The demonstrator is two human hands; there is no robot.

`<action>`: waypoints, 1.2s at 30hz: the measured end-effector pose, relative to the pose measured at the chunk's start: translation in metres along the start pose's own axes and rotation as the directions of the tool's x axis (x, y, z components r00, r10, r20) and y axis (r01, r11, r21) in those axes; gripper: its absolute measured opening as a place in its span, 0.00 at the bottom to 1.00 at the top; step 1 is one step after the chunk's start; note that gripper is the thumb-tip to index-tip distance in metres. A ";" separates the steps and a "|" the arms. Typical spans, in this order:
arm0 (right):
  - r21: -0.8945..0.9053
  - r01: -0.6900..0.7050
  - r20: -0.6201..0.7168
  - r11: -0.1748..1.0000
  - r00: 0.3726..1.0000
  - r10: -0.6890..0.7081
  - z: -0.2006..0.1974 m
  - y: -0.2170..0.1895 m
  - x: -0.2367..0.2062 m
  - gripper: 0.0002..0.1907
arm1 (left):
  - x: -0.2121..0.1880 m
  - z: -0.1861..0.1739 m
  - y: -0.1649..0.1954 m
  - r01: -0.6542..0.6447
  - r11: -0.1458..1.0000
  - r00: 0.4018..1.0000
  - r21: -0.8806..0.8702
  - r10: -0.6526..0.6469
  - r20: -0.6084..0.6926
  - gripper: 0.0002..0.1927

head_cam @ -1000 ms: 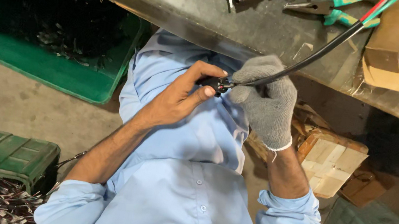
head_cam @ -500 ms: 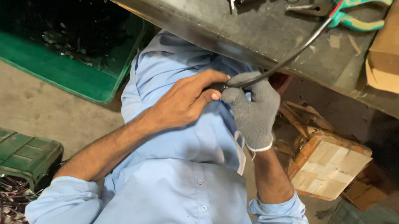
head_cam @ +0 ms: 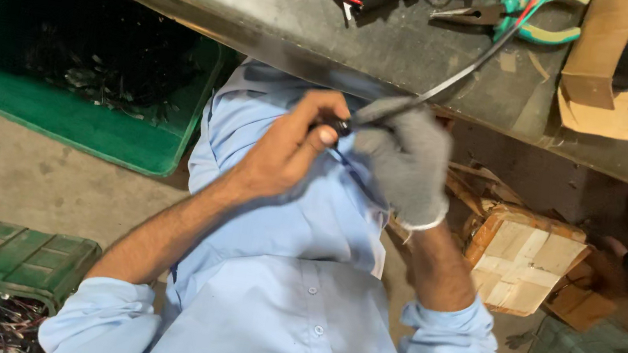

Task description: The person sits at a workbench assembling wire harnesses, inserting wires into black plastic connectors and using pliers to crimp and secure terminals. They work on one harness at a time and place completed harnesses onto a growing pile on the bench.

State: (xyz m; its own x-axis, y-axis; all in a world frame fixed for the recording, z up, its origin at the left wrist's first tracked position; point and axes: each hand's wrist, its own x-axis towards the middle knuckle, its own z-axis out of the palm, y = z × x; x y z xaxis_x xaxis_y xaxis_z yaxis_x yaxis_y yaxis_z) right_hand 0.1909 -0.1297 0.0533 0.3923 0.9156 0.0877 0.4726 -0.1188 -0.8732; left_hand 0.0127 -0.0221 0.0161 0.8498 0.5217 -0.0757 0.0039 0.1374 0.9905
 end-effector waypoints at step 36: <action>0.411 -0.526 0.143 0.744 0.844 0.517 0.051 0.028 -0.044 0.07 | -0.013 -0.012 0.007 0.004 0.970 1.000 0.243 -0.004 0.000 0.21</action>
State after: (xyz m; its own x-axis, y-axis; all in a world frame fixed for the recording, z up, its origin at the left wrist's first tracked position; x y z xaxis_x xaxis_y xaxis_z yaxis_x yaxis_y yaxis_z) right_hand 0.1471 -0.1535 0.0006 0.4623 0.7663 -0.4462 -0.1792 -0.4121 -0.8934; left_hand -0.0045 -0.0178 0.0232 0.8498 0.5209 -0.0801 0.1357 -0.0694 0.9883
